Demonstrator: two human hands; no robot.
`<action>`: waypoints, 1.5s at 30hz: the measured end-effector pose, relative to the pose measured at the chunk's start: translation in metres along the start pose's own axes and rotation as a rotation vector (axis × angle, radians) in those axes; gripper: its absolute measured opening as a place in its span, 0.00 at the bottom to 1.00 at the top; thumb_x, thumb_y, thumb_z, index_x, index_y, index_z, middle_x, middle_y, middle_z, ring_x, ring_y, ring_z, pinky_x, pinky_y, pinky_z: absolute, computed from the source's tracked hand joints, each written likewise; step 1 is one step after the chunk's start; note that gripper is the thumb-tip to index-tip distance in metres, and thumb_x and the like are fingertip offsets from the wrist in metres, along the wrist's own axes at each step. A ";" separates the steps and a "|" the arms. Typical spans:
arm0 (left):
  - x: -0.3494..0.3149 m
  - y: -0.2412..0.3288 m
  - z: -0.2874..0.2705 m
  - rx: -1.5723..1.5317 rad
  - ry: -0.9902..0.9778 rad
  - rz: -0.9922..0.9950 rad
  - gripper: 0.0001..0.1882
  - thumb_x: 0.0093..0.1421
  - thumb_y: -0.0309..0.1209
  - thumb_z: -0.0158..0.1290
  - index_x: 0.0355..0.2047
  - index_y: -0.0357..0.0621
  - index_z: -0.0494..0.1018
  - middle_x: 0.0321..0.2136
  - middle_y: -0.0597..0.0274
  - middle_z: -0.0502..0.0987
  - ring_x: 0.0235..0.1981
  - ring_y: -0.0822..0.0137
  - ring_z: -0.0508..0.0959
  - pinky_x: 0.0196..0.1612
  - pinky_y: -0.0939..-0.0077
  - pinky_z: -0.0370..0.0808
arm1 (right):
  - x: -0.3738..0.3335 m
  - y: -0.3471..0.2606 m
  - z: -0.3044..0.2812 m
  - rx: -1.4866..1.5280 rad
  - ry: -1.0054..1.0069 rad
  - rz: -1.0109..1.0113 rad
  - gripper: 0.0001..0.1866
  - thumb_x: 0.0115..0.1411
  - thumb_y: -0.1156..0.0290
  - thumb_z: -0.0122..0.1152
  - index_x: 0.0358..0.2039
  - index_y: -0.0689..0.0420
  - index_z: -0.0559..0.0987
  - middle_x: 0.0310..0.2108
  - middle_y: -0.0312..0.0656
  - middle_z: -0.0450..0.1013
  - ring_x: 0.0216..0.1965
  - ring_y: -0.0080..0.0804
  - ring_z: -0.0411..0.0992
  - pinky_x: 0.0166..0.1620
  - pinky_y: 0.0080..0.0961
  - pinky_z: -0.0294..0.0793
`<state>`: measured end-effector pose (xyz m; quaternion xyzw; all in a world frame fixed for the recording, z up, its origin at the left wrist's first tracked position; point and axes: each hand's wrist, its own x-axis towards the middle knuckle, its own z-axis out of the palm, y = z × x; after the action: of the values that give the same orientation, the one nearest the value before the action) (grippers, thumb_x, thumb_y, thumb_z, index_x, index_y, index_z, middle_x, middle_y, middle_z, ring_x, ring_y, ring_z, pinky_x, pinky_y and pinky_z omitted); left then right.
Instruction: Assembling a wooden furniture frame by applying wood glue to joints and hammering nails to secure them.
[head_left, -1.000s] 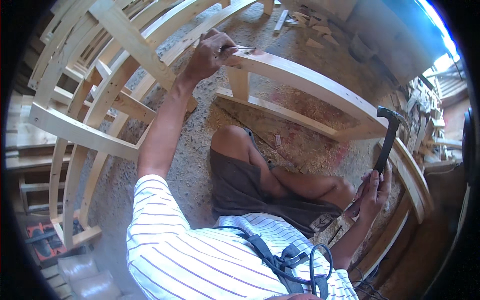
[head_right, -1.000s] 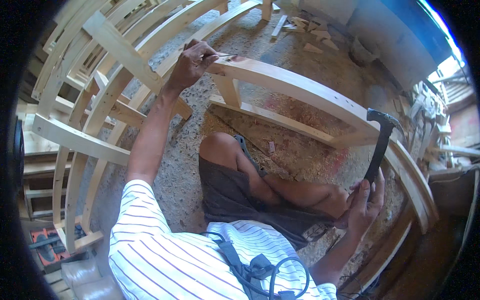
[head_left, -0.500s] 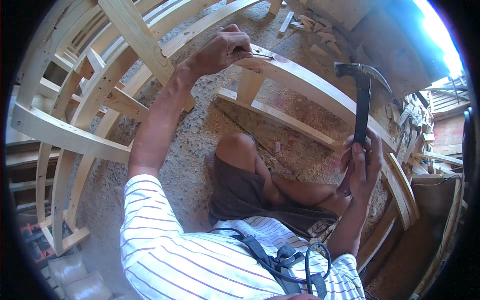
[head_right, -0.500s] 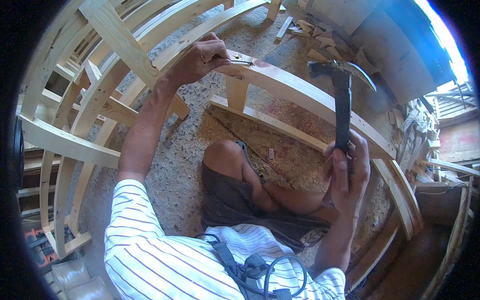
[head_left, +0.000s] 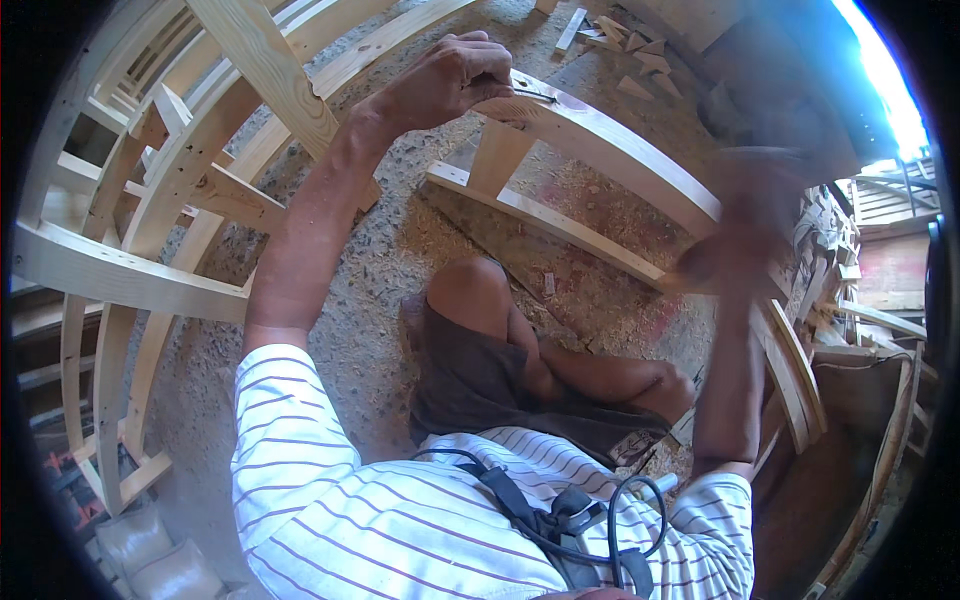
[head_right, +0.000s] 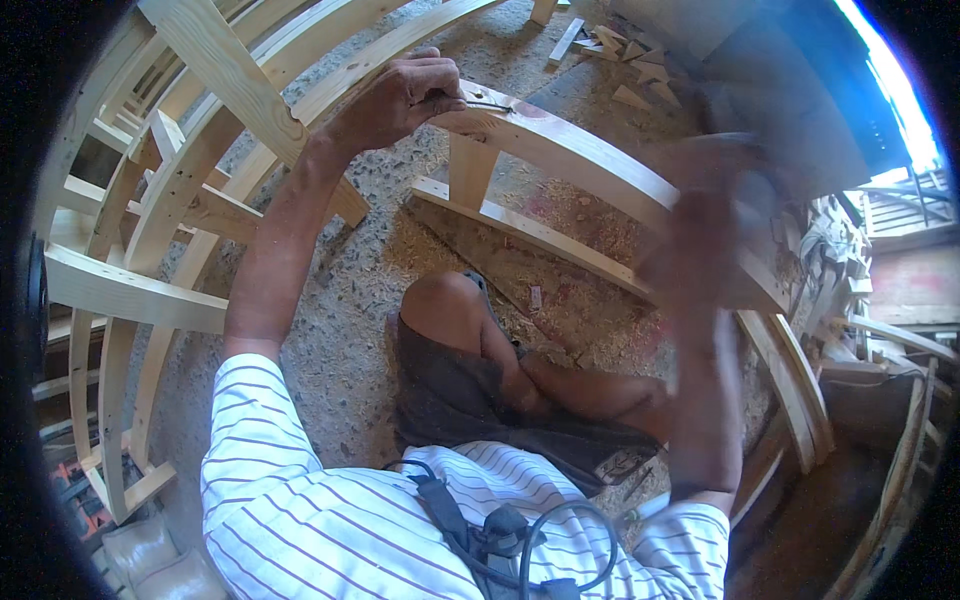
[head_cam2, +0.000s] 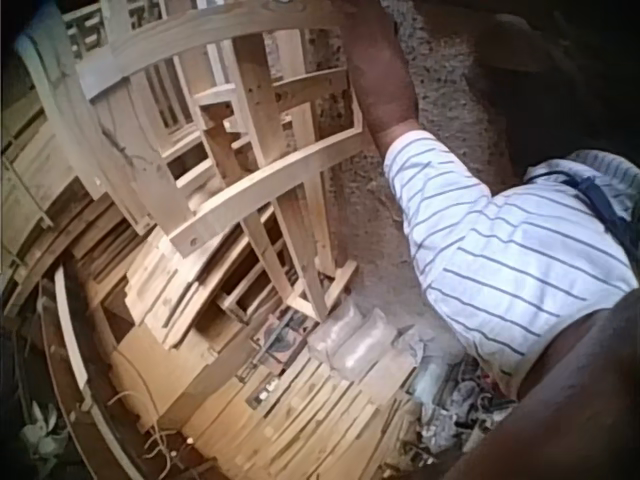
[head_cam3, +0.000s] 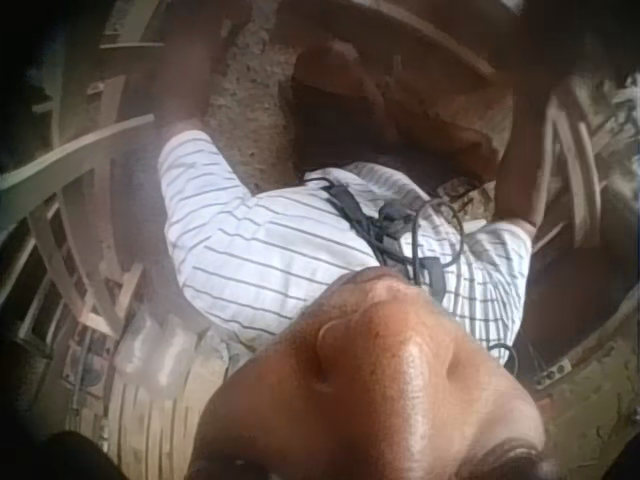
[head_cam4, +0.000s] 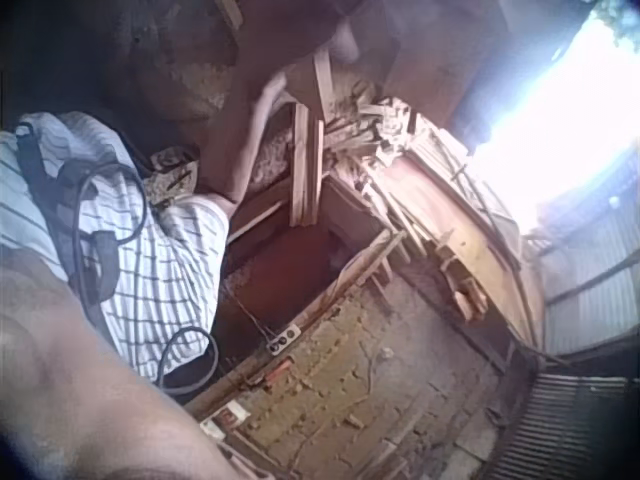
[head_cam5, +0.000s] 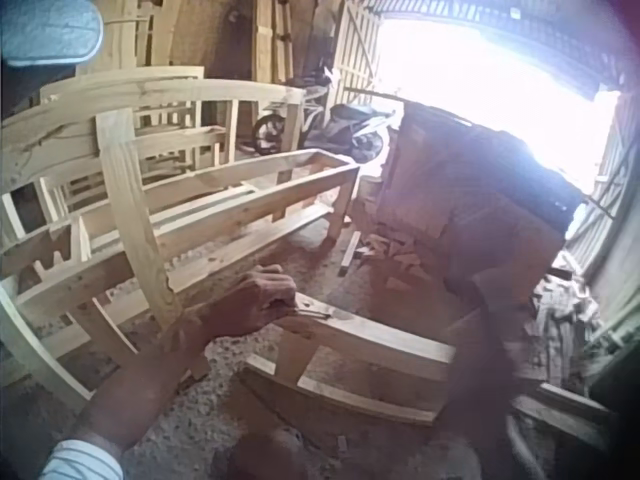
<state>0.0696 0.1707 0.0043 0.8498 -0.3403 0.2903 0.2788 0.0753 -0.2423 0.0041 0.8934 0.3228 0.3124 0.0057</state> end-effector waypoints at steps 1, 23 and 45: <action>-0.013 -0.002 -0.003 0.011 -0.004 -0.026 0.10 0.61 0.29 0.62 0.29 0.38 0.72 0.26 0.60 0.73 0.33 0.60 0.73 0.37 0.64 0.70 | 0.041 -0.073 -0.048 0.413 -0.572 0.104 0.16 0.69 0.73 0.50 0.54 0.58 0.79 0.30 0.38 0.75 0.28 0.23 0.70 0.33 0.27 0.72; 0.132 0.132 0.202 -0.133 -0.016 -0.149 0.08 0.60 0.34 0.63 0.32 0.42 0.81 0.28 0.56 0.82 0.33 0.57 0.79 0.39 0.60 0.75 | -0.176 0.030 -0.161 1.019 0.384 0.934 0.23 0.71 0.64 0.56 0.61 0.61 0.67 0.29 0.39 0.74 0.16 0.16 0.66 0.18 0.14 0.63; 0.217 0.216 0.321 -0.117 -0.085 -0.241 0.08 0.61 0.34 0.62 0.33 0.42 0.80 0.28 0.54 0.82 0.33 0.56 0.81 0.38 0.60 0.76 | -0.227 0.152 -0.192 0.459 0.132 0.903 0.22 0.69 0.67 0.56 0.61 0.59 0.70 0.26 0.38 0.76 0.26 0.17 0.75 0.22 0.21 0.71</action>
<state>0.1376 -0.2676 -0.0048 0.8783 -0.2637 0.1982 0.3462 -0.0811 -0.5316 0.0651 0.9004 -0.0357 0.2606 -0.3466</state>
